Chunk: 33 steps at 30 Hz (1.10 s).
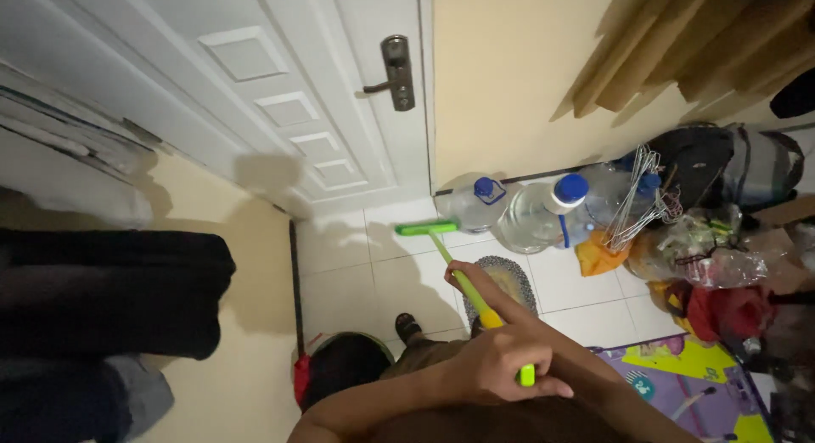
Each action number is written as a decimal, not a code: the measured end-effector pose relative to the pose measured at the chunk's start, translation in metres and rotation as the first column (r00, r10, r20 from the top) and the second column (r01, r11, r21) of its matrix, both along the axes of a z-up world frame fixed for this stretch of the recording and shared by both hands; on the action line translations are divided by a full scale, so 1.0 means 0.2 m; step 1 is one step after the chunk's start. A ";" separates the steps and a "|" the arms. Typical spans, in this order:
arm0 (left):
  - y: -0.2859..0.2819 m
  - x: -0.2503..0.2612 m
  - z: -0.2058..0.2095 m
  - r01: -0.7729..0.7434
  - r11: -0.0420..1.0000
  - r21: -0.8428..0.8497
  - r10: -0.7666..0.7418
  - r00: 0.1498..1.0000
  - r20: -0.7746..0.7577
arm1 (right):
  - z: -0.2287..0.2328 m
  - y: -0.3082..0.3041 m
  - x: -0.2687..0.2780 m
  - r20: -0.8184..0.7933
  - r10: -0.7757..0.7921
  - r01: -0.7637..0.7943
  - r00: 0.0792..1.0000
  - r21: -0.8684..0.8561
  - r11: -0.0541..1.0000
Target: Sweep the floor using a broom.
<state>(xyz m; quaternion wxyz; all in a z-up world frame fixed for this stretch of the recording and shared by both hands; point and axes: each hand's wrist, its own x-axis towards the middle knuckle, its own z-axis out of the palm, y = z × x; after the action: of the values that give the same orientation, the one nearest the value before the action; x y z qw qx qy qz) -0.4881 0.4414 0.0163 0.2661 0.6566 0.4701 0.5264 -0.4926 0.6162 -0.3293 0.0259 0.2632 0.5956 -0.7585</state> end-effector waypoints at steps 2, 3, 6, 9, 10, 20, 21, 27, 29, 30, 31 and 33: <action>0.06 0.10 0.00 -0.002 1.000 0.011 0.002 1.000 -0.018 | 0.28 0.00 0.07 0.034 0.020 -0.022 0.999 0.064 0.998; 0.08 0.15 -0.01 0.003 1.000 0.024 -0.003 0.999 -0.033 | 0.41 0.00 0.10 0.071 0.030 -0.039 0.997 0.130 0.991; 0.13 0.27 0.06 -0.070 0.997 0.041 0.073 0.995 -0.069 | 0.44 0.01 0.19 -0.144 0.207 -0.062 0.968 0.661 0.748; 0.14 0.27 0.21 -0.035 0.987 -0.154 0.022 0.996 -0.089 | 0.32 0.02 0.26 -0.174 0.305 -0.082 0.936 0.736 0.672; 0.15 0.28 0.20 -0.038 0.987 -0.154 0.024 0.996 -0.090 | 0.58 -0.03 0.30 -0.175 0.308 -0.083 0.935 0.737 0.671; 0.04 0.33 0.20 -0.271 0.962 -0.029 0.269 0.962 -0.049 | 1.51 -0.74 0.45 -0.636 -0.738 0.419 -0.224 -0.747 0.516; 0.01 0.35 0.17 -0.265 0.961 -0.074 0.263 0.964 -0.028 | 1.43 -0.75 0.47 -0.641 -0.724 0.337 -0.256 -0.761 0.554; -0.23 0.42 -0.01 -0.145 0.987 -0.073 0.152 0.984 0.091 | 1.35 -0.60 0.82 -0.360 -0.229 0.086 0.904 -0.371 0.925; -0.33 0.45 -0.02 -0.128 0.991 -0.046 0.132 0.987 0.092 | 1.32 -0.61 0.78 -0.361 -0.158 0.081 0.919 -0.218 0.973; -0.39 0.46 -0.03 -0.110 0.993 -0.031 0.112 0.990 0.083 | 1.32 -0.65 0.75 -0.356 -0.091 0.069 0.930 -0.075 0.995; -0.43 0.47 -0.04 -0.111 0.993 -0.028 0.113 0.989 0.095 | 1.04 -0.59 0.62 -0.341 -0.025 0.051 0.940 0.070 0.996; -0.51 0.49 -0.06 -0.059 0.998 0.023 0.055 0.989 0.136 | 0.48 -0.51 0.58 -0.276 0.089 0.012 0.957 0.343 0.939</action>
<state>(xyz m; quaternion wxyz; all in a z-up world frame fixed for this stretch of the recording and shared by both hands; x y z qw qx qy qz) -0.3896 0.3389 0.0043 0.2732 0.6093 0.4623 0.5834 -0.3760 0.5143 -0.2327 -0.0918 0.1389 0.7204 -0.6733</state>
